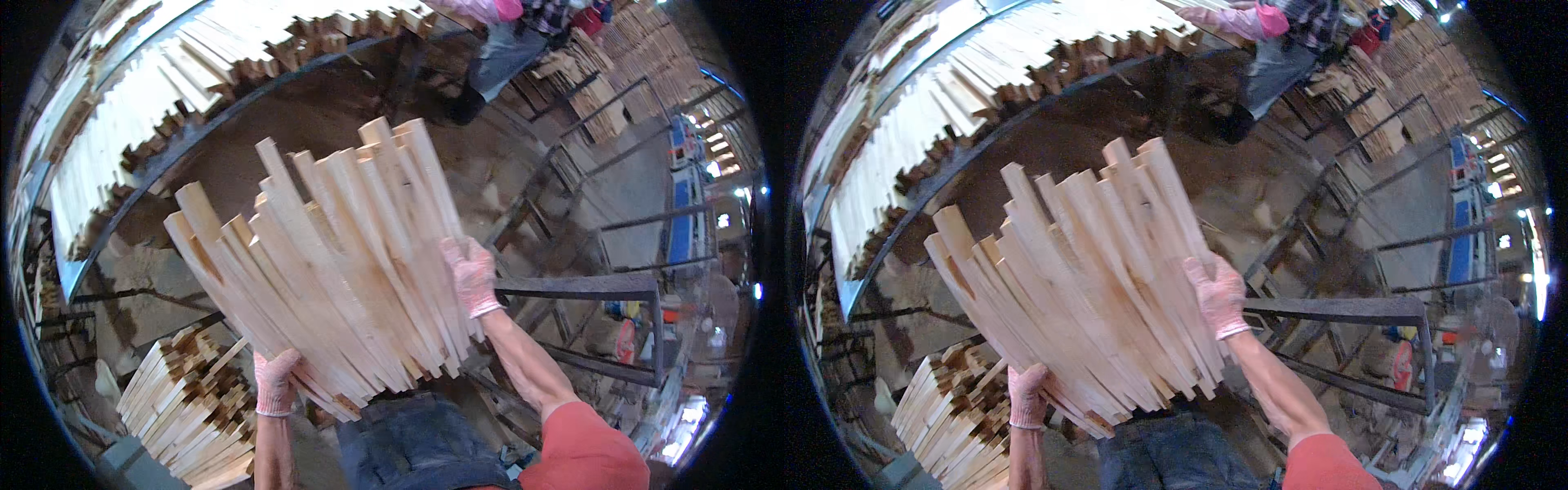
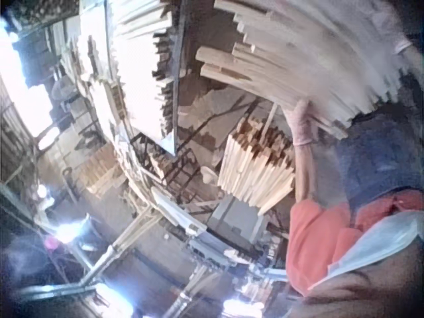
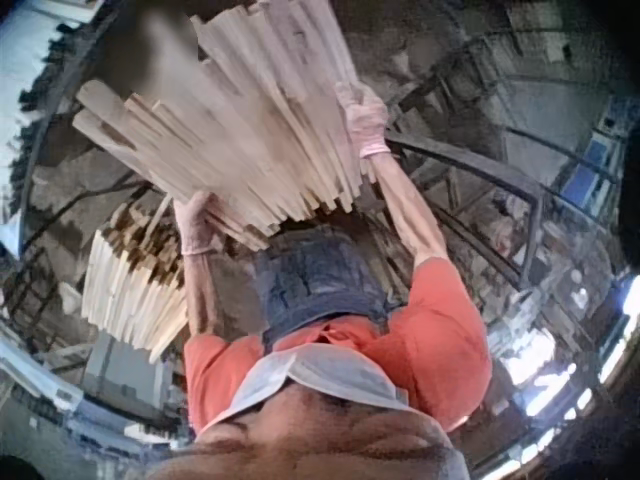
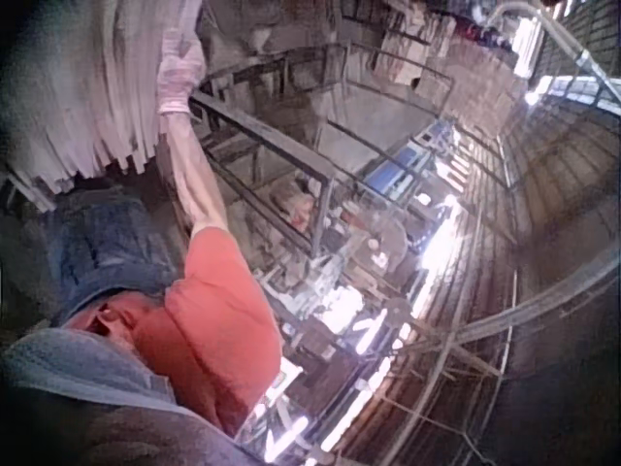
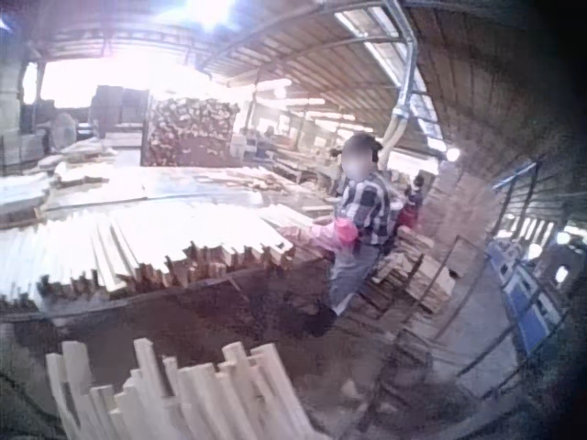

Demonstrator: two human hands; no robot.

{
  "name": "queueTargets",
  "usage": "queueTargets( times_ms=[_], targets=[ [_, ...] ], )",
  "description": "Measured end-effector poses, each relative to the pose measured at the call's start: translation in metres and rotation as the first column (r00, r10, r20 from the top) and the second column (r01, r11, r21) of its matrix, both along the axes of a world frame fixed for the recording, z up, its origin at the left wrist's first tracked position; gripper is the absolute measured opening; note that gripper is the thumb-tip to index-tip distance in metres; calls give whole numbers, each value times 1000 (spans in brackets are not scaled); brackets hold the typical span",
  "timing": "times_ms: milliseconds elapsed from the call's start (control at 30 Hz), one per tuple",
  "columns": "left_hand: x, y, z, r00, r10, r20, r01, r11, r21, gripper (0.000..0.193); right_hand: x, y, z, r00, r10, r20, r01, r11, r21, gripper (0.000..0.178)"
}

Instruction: The person repeatedly picks up stacks of wooden planks from a metal table and places them onto a conveyor belt. The worker wears gloves and handles the wood by hand, moving the planks in a repetitive cycle between the table and the machine.

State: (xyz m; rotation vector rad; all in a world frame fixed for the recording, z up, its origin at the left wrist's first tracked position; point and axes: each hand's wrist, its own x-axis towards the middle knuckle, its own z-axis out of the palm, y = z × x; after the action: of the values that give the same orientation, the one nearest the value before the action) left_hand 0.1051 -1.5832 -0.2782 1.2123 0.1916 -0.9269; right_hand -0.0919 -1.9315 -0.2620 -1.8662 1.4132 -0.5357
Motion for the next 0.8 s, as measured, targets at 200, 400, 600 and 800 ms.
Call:
queueTargets(
  times_ms=[200,400,600,800],
  targets=[
    [-27,6,70,989,8,147,-7,1000,-8,90,-31,-4,55,923,192,333,-116,965,-237,41],
    [-95,53,149,931,96,353,-60,992,-110,96,-70,17,114,783,162,600,-143,987,-79,54],
    [-212,147,221,804,360,473,-320,933,-165,92,-91,73,151,717,187,672,-326,941,86,69],
    [-302,257,263,561,356,748,-562,827,27,95,-57,184,168,383,49,923,-752,597,280,81]
  ],
)
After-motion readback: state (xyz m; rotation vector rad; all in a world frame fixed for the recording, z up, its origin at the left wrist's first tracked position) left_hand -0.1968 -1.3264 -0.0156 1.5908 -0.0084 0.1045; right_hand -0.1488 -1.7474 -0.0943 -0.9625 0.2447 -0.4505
